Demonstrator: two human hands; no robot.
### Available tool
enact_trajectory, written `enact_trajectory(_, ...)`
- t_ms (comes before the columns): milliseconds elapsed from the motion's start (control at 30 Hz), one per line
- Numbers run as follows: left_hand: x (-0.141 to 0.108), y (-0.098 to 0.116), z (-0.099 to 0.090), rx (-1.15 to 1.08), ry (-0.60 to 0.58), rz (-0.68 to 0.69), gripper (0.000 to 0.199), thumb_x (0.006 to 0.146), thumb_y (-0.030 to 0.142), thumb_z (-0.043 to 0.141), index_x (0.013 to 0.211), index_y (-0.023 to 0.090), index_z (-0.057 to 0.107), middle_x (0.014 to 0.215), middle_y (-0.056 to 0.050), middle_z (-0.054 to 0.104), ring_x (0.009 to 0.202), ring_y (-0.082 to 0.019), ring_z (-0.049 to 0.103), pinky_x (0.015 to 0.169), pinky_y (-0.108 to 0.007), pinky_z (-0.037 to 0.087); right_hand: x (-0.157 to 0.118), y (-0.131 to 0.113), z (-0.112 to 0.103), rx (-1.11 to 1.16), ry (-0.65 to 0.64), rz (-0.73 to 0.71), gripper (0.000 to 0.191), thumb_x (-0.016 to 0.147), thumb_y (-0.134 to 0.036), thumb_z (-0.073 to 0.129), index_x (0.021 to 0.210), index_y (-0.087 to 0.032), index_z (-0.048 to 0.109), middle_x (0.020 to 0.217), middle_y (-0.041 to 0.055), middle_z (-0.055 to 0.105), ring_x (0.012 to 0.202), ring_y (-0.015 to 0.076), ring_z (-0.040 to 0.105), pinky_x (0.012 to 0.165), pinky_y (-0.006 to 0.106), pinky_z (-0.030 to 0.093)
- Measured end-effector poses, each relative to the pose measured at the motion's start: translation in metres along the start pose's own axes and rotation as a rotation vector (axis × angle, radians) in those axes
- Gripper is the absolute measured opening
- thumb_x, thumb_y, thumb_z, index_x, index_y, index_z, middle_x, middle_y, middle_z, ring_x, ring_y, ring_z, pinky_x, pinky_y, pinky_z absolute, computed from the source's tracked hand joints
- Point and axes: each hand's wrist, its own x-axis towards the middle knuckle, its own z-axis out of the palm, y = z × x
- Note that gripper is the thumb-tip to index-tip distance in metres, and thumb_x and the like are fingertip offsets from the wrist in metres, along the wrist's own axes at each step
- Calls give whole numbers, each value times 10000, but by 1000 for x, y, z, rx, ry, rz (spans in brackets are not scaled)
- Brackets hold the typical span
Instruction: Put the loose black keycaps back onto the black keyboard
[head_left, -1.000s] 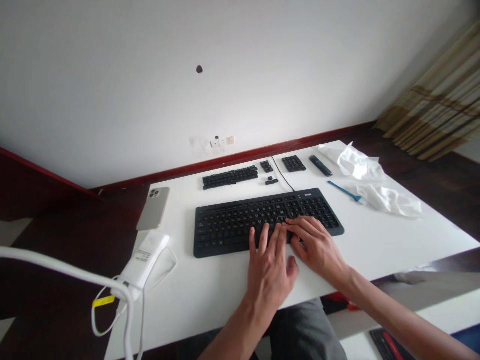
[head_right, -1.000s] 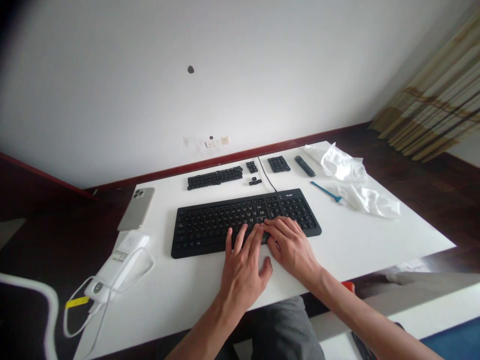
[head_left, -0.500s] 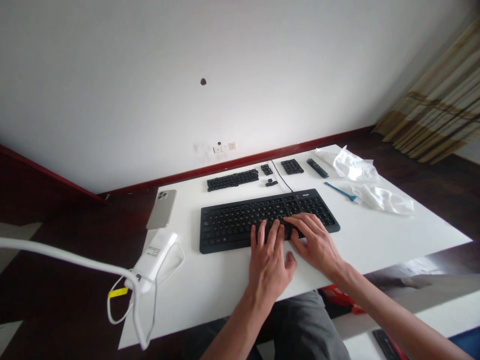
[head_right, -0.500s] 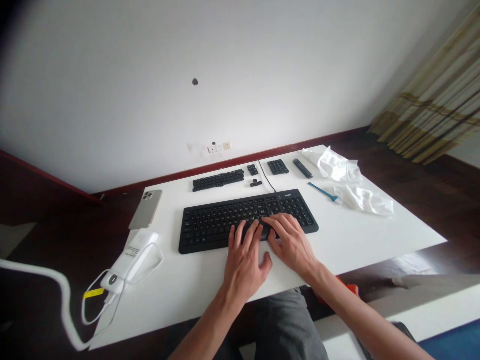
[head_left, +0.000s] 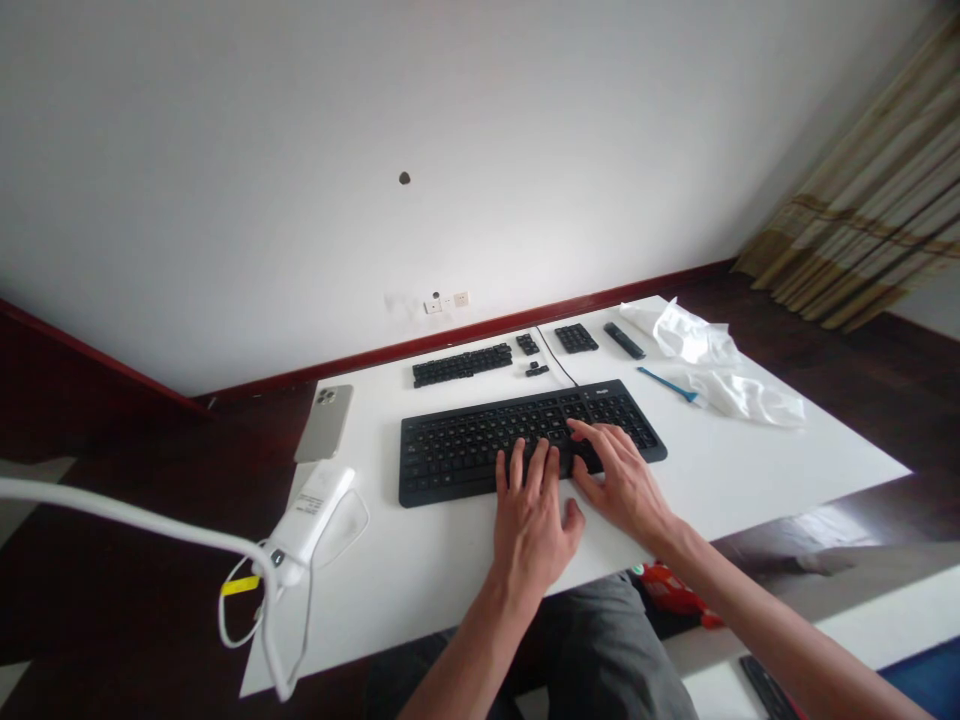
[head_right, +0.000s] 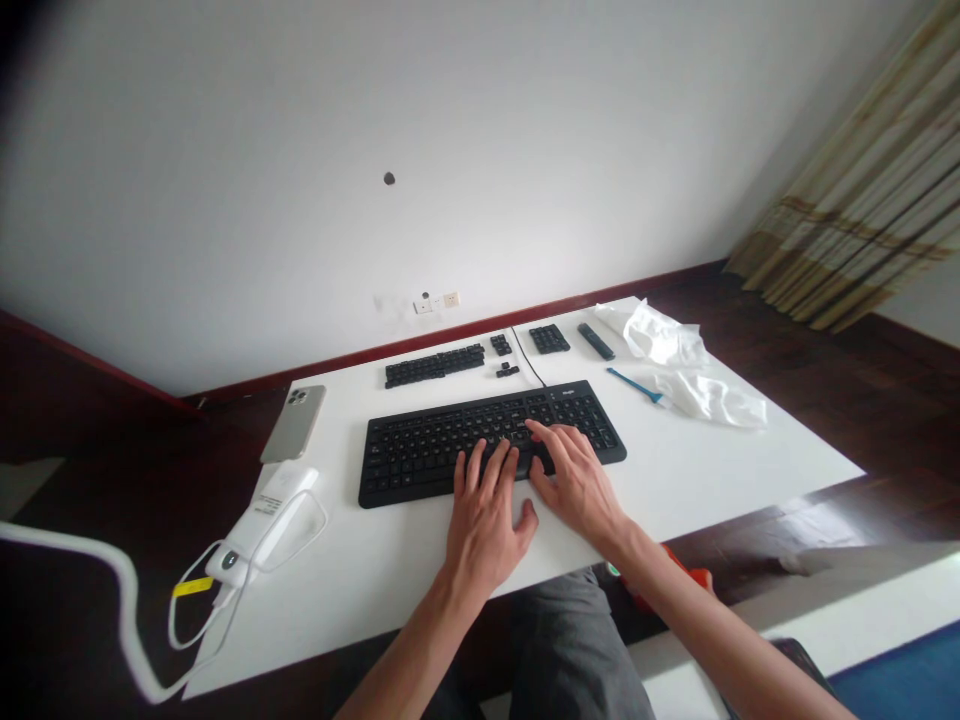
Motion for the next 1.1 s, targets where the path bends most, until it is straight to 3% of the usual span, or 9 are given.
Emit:
enact_trajectory(200, 1, 0, -2, 42, -10, 19, 617, 958, 399, 577, 1534, 194, 497, 1631, -43, 457, 1552, -314, 305, 1290, -578, 296, 1, 0, 0, 10, 4, -4, 561, 955, -189, 580, 1499, -207, 447, 1165, 115, 680, 1114, 297, 613, 1001, 504, 522)
enact_trajectory(367, 3, 2, -4, 41, 3, 29, 612, 947, 359, 588, 1525, 178, 506, 1603, -77, 488, 1530, -331, 341, 1280, -606, 292, 1, -2, -2, 8, 14, -3, 548, 954, -205, 588, 1487, -198, 464, 1265, 135, 667, 1169, 301, 608, 1017, 506, 527)
enact_trajectory(500, 3, 3, -3, 16, 13, 25, 604, 930, 344, 608, 1503, 171, 524, 1576, -98, 508, 1513, -341, 365, 1270, -623, 297, 1, -2, 0, -11, -12, -10, 538, 957, -223, 588, 1484, -190, 481, 1194, 125, 705, 1132, 293, 634, 998, 501, 541)
enact_trajectory(633, 4, 1, -5, -25, 62, 12, 593, 893, 270, 647, 1472, 193, 548, 1528, -106, 539, 1482, -325, 405, 1259, -607, 334, 1, 1, 1, -48, -16, -34, 403, 968, -229, 588, 1369, -192, 587, 1157, 121, 731, 1104, 285, 654, 957, 477, 552)
enact_trajectory(733, -1, -5, -15, -138, 149, 73, 463, 911, 184, 582, 1367, 246, 630, 1409, -90, 619, 1397, -275, 499, 1215, -542, 423, 1, 2, -1, -41, -26, -52, 358, 972, -221, 596, 1328, -201, 619, 1179, 112, 728, 1119, 284, 639, 971, 472, 537)
enact_trajectory(867, -38, -9, -31, -317, 298, 140, 334, 879, 113, 547, 1123, 264, 718, 1149, -79, 709, 1173, -230, 637, 1039, -428, 570, 0, 1, -2, -39, -58, -100, 383, 977, -213, 599, 1359, -221, 623, 1165, 93, 733, 1130, 282, 626, 976, 476, 520)
enact_trajectory(967, -89, -10, -29, -349, 402, 72, 329, 813, 68, 554, 999, 279, 724, 996, -62, 716, 999, -222, 689, 904, -404, 617, 0, 3, 0, -49, -81, -139, 355, 977, -235, 611, 1328, -230, 662, 1205, 103, 719, 1143, 287, 632, 982, 487, 516)
enact_trajectory(1067, -147, -20, -21, -325, 576, -14, 326, 721, -12, 531, 781, 272, 680, 748, -4, 662, 731, -170, 679, 691, -290, 609, 4, 6, 0, -40, -82, -149, 301, 970, -247, 626, 1260, -235, 704, 1200, 108, 714, 1137, 293, 642, 981, 500, 524)
enact_trajectory(1100, -164, -27, -21, -289, 522, -56, 313, 705, -22, 546, 739, 266, 665, 715, 9, 649, 691, -161, 675, 669, -271, 601, 6, 6, -2, -31, -53, -136, 289, 965, -239, 630, 1243, -234, 710, 1180, 108, 717, 1125, 293, 647, 977, 504, 528)
